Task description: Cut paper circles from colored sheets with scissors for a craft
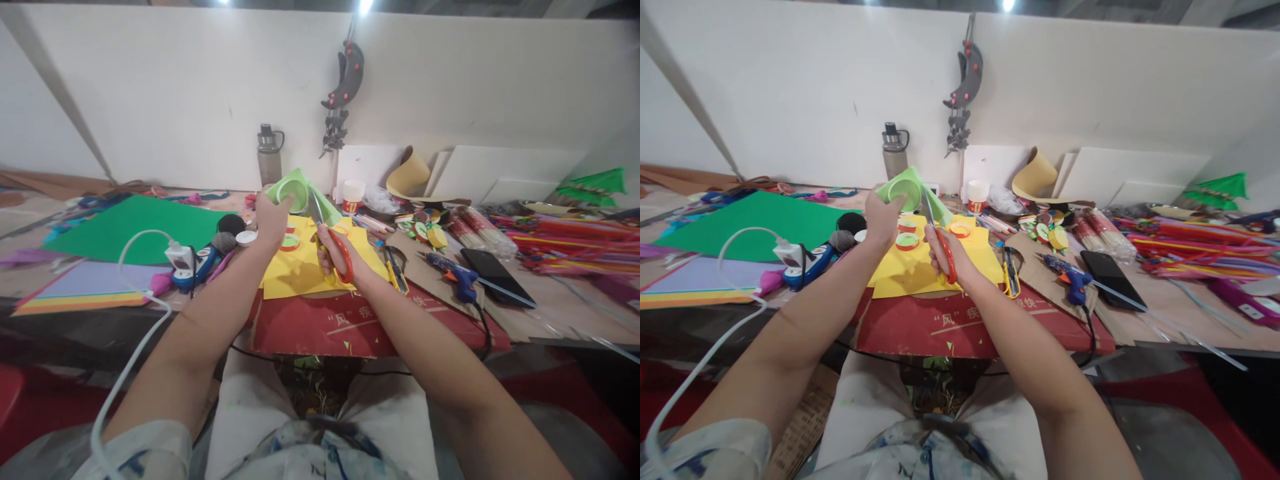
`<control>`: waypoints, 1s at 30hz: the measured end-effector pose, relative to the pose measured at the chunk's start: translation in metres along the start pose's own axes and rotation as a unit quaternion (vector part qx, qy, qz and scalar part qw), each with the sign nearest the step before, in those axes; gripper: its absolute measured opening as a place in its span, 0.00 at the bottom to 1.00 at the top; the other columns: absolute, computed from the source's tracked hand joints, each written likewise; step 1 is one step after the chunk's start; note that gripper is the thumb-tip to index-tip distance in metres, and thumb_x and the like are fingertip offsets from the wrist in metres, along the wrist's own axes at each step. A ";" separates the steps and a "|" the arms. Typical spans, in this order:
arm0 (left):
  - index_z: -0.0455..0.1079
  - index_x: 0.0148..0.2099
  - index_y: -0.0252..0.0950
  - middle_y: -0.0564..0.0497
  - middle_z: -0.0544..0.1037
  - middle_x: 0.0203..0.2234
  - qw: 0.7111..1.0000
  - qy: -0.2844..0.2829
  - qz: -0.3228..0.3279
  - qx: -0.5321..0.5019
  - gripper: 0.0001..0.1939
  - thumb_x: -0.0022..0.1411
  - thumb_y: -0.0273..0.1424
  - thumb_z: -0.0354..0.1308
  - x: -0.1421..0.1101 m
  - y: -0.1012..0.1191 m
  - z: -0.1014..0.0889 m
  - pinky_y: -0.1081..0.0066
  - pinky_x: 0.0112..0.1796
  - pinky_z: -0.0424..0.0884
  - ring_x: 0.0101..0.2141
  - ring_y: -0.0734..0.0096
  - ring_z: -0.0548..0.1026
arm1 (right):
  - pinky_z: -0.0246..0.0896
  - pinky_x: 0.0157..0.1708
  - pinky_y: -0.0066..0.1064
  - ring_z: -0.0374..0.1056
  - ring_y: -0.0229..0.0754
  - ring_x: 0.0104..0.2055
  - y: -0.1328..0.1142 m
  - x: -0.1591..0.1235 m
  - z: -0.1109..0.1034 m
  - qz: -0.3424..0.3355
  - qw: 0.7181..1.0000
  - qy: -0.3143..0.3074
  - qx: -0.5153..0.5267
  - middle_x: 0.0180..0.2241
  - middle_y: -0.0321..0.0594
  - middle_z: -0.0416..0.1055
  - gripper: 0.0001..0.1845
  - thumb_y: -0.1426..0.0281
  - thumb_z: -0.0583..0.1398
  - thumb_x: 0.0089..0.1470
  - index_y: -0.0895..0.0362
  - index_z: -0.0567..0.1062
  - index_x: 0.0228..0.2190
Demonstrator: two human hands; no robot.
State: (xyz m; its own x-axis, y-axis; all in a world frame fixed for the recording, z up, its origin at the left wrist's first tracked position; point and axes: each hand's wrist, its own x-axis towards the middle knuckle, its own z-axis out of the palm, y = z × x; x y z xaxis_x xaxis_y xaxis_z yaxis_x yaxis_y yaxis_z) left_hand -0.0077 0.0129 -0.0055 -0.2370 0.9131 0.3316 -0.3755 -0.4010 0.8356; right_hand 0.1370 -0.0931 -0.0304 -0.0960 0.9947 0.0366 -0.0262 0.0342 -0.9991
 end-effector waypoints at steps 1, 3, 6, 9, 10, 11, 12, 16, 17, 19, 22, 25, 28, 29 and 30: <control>0.74 0.40 0.39 0.54 0.79 0.34 0.999 0.006 0.034 0.037 0.17 0.49 0.21 0.73 0.000 0.000 -0.001 0.73 0.47 0.73 0.44 0.66 0.78 | 0.56 0.14 0.22 0.55 0.31 0.16 0.000 0.000 0.000 0.003 1.000 -0.003 0.003 0.19 0.26 0.59 0.27 0.42 0.56 0.67 0.54 0.67 0.38; 0.74 0.39 0.39 0.53 0.78 0.33 0.991 0.021 0.090 0.093 0.15 0.50 0.23 0.73 -0.001 0.000 -0.002 0.72 0.48 0.72 0.43 0.64 0.77 | 0.56 0.15 0.22 0.55 0.31 0.16 0.001 0.001 -0.001 0.003 1.000 -0.010 0.009 0.19 0.25 0.59 0.27 0.42 0.56 0.68 0.54 0.67 0.38; 0.74 0.39 0.39 0.53 0.77 0.32 0.989 0.027 0.098 0.110 0.13 0.51 0.24 0.72 -0.001 0.000 -0.003 0.71 0.48 0.72 0.42 0.64 0.77 | 0.55 0.15 0.22 0.55 0.31 0.16 0.001 0.002 -0.002 -0.003 1.000 -0.017 0.015 0.20 0.25 0.58 0.25 0.44 0.55 0.69 0.54 0.67 0.39; 0.73 0.39 0.39 0.54 0.77 0.33 0.988 0.028 0.103 0.115 0.14 0.52 0.24 0.72 -0.002 0.001 -0.003 0.71 0.50 0.72 0.43 0.64 0.77 | 0.55 0.15 0.22 0.54 0.30 0.16 0.001 0.002 -0.001 0.000 1.000 -0.021 0.012 0.20 0.25 0.58 0.24 0.45 0.55 0.70 0.54 0.68 0.39; 0.73 0.39 0.39 0.54 0.78 0.33 0.987 0.026 0.106 0.117 0.14 0.52 0.24 0.72 -0.002 0.002 -0.003 0.71 0.50 0.72 0.44 0.64 0.77 | 0.55 0.15 0.22 0.54 0.31 0.16 0.000 0.002 -0.001 0.003 1.000 -0.021 0.010 0.20 0.26 0.58 0.24 0.45 0.55 0.70 0.54 0.68 0.39; 0.73 0.39 0.39 0.53 0.78 0.34 0.987 0.022 0.108 0.118 0.14 0.52 0.24 0.72 -0.002 0.003 -0.004 0.71 0.51 0.72 0.45 0.63 0.77 | 0.56 0.15 0.23 0.55 0.31 0.16 -0.001 0.002 -0.001 0.006 1.000 -0.021 0.009 0.20 0.26 0.59 0.24 0.45 0.55 0.70 0.54 0.68 0.39; 0.73 0.39 0.39 0.53 0.78 0.34 0.987 0.019 0.109 0.117 0.15 0.52 0.24 0.72 -0.003 0.004 -0.004 0.70 0.51 0.73 0.46 0.63 0.77 | 0.56 0.15 0.23 0.55 0.31 0.16 -0.001 0.002 -0.001 0.009 1.000 -0.020 0.007 0.20 0.26 0.59 0.24 0.45 0.55 0.69 0.54 0.68 0.39; 0.73 0.39 0.39 0.53 0.80 0.35 0.993 0.014 0.085 0.079 0.17 0.49 0.23 0.74 -0.004 0.005 -0.001 0.70 0.51 0.74 0.47 0.62 0.79 | 0.56 0.15 0.23 0.56 0.32 0.16 -0.004 0.001 -0.001 -0.002 1.000 -0.003 -0.016 0.19 0.26 0.60 0.26 0.43 0.58 0.67 0.54 0.67 0.37; 0.73 0.39 0.39 0.53 0.80 0.34 0.996 0.013 0.069 0.054 0.17 0.49 0.23 0.75 -0.004 0.005 0.000 0.70 0.50 0.75 0.47 0.62 0.80 | 0.55 0.14 0.23 0.56 0.31 0.16 -0.004 0.000 -0.001 -0.009 1.000 0.003 -0.023 0.19 0.26 0.60 0.27 0.42 0.59 0.66 0.53 0.67 0.36; 0.74 0.39 0.39 0.53 0.81 0.34 1.000 0.003 0.017 -0.012 0.17 0.48 0.22 0.74 -0.004 0.004 0.003 0.70 0.48 0.77 0.44 0.64 0.81 | 0.54 0.14 0.23 0.56 0.31 0.16 -0.005 -0.001 -0.002 -0.019 0.999 0.007 -0.035 0.19 0.27 0.60 0.28 0.41 0.59 0.65 0.53 0.66 0.35; 0.74 0.40 0.39 0.52 0.83 0.35 0.990 -0.042 -0.082 -0.105 0.17 0.49 0.20 0.71 -0.004 0.003 0.006 0.68 0.46 0.80 0.43 0.65 0.83 | 0.54 0.15 0.24 0.56 0.32 0.16 -0.004 -0.001 -0.003 -0.038 0.998 0.009 -0.042 0.20 0.27 0.58 0.29 0.40 0.59 0.64 0.53 0.65 0.34; 0.75 0.40 0.37 0.51 0.84 0.34 0.977 -0.078 -0.142 -0.138 0.16 0.48 0.18 0.70 -0.007 0.002 0.009 0.66 0.47 0.81 0.43 0.63 0.84 | 0.55 0.15 0.24 0.57 0.33 0.17 -0.001 0.002 -0.004 -0.059 0.996 0.030 -0.054 0.20 0.27 0.58 0.28 0.40 0.60 0.63 0.52 0.66 0.36; 0.77 0.41 0.36 0.51 0.85 0.34 0.974 -0.085 -0.155 -0.141 0.17 0.48 0.18 0.70 -0.010 0.002 0.010 0.66 0.49 0.82 0.44 0.63 0.85 | 0.55 0.16 0.25 0.56 0.33 0.18 0.004 0.008 -0.006 -0.072 0.993 0.048 -0.077 0.21 0.27 0.57 0.28 0.39 0.59 0.62 0.51 0.66 0.36; 0.77 0.42 0.37 0.51 0.85 0.34 0.974 -0.085 -0.156 -0.142 0.18 0.48 0.18 0.70 -0.011 0.002 0.011 0.66 0.48 0.82 0.44 0.63 0.85 | 0.55 0.17 0.25 0.56 0.33 0.18 0.006 0.010 -0.006 -0.082 0.992 0.047 -0.081 0.21 0.27 0.57 0.29 0.38 0.59 0.61 0.51 0.66 0.36; 0.77 0.42 0.37 0.52 0.85 0.33 0.974 -0.085 -0.155 -0.142 0.18 0.48 0.18 0.70 -0.012 0.002 0.011 0.67 0.48 0.82 0.43 0.64 0.85 | 0.55 0.17 0.25 0.56 0.33 0.19 0.008 0.012 -0.007 -0.095 0.991 0.043 -0.084 0.22 0.27 0.57 0.29 0.37 0.59 0.60 0.51 0.65 0.35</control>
State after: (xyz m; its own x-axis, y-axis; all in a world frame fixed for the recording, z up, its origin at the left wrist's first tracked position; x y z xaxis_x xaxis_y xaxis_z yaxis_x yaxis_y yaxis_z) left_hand 0.0047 0.0024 -0.0031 0.0696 0.9829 0.1705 -0.6442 -0.0862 0.7600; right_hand 0.1429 -0.0800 -0.0380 -0.0191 0.9732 0.2292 0.1305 0.2298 -0.9645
